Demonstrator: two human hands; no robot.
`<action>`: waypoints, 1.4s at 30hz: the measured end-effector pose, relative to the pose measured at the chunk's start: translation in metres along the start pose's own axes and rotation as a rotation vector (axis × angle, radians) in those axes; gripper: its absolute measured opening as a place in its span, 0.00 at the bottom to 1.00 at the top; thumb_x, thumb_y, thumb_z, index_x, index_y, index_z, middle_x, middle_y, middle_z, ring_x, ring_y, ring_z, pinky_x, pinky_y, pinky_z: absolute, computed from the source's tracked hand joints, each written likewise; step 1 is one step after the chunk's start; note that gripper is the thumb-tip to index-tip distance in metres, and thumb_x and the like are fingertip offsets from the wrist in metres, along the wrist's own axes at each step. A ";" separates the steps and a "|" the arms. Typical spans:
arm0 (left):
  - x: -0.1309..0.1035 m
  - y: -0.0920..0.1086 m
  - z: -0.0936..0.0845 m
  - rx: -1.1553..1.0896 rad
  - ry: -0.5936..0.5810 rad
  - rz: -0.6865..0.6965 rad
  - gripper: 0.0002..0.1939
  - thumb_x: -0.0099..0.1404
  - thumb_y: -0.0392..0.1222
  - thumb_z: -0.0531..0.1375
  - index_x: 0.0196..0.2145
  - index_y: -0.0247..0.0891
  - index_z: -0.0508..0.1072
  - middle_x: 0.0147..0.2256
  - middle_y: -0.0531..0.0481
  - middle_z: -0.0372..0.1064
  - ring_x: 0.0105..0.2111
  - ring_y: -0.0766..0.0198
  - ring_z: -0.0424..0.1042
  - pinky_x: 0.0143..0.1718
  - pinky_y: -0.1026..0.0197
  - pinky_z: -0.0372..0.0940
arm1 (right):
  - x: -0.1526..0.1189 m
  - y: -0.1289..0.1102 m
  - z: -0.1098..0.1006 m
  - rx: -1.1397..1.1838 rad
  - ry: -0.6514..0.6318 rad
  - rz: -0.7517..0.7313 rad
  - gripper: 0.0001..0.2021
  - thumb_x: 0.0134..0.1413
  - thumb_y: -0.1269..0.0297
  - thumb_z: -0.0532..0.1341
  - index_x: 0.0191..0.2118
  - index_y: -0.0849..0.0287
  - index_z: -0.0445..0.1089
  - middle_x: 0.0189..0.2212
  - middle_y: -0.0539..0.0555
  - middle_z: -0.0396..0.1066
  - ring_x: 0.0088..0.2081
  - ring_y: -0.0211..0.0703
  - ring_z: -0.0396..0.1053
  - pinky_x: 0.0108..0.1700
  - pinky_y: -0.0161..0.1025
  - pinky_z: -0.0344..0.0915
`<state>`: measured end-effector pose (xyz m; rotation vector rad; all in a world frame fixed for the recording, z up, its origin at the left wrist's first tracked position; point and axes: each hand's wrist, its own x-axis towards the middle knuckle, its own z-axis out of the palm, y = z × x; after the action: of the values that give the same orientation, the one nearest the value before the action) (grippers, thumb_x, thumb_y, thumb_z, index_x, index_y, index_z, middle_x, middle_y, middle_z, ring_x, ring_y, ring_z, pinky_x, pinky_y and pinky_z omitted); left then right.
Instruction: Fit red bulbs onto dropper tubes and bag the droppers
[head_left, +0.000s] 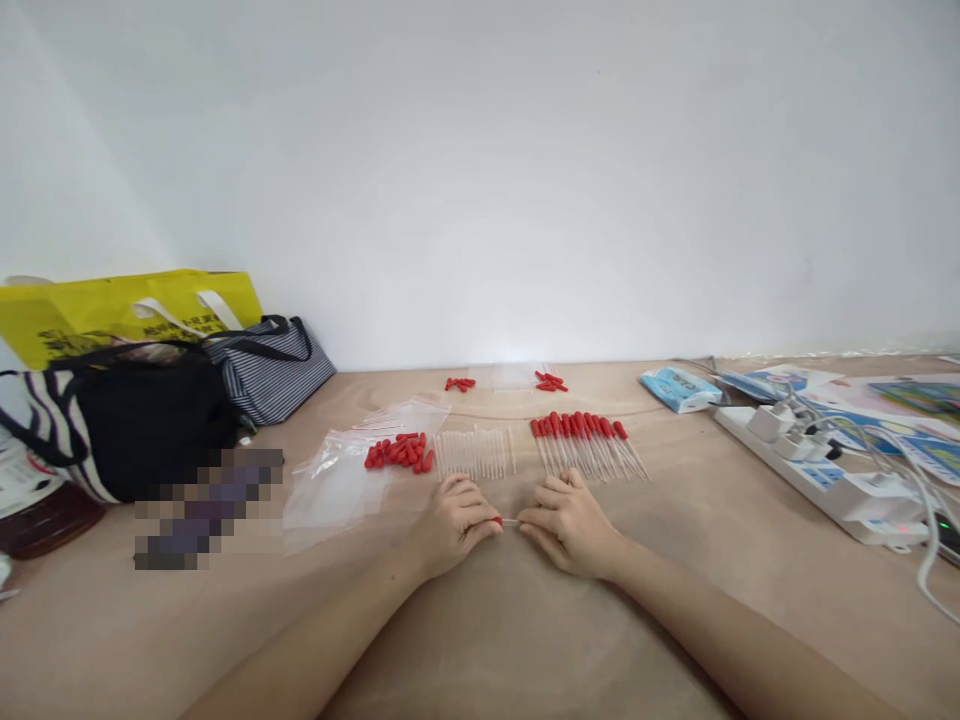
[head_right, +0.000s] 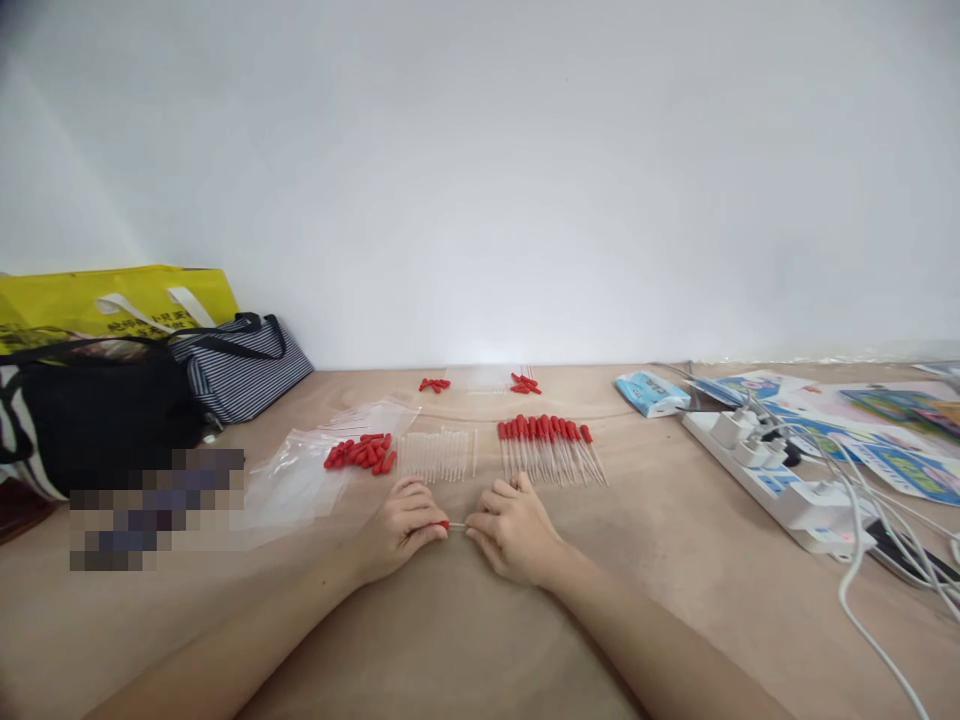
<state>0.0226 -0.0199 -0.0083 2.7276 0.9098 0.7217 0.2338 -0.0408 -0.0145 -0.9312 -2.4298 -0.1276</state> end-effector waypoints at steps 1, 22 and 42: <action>-0.001 0.000 0.000 -0.029 0.005 -0.037 0.08 0.61 0.43 0.53 0.34 0.41 0.70 0.28 0.52 0.68 0.32 0.64 0.65 0.44 0.57 0.55 | -0.001 0.001 0.000 -0.013 -0.008 0.004 0.10 0.55 0.65 0.52 0.32 0.55 0.70 0.24 0.51 0.66 0.30 0.38 0.56 0.33 0.39 0.43; 0.003 0.001 -0.005 -0.130 -0.059 -0.296 0.05 0.57 0.39 0.54 0.26 0.37 0.66 0.20 0.56 0.58 0.22 0.69 0.59 0.24 0.67 0.55 | 0.051 0.049 0.023 -0.242 0.056 0.978 0.09 0.50 0.65 0.51 0.30 0.59 0.67 0.27 0.56 0.71 0.33 0.46 0.66 0.37 0.42 0.44; 0.002 -0.001 -0.005 -0.055 -0.011 -0.288 0.04 0.58 0.38 0.53 0.26 0.37 0.65 0.21 0.55 0.60 0.23 0.68 0.61 0.25 0.66 0.57 | 0.088 0.025 0.039 -0.253 -0.133 0.920 0.14 0.50 0.62 0.51 0.30 0.66 0.71 0.29 0.64 0.72 0.32 0.49 0.68 0.42 0.46 0.45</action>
<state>0.0211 -0.0182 -0.0032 2.4772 1.2266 0.6631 0.1780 0.0410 -0.0053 -2.1148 -1.8776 -0.0348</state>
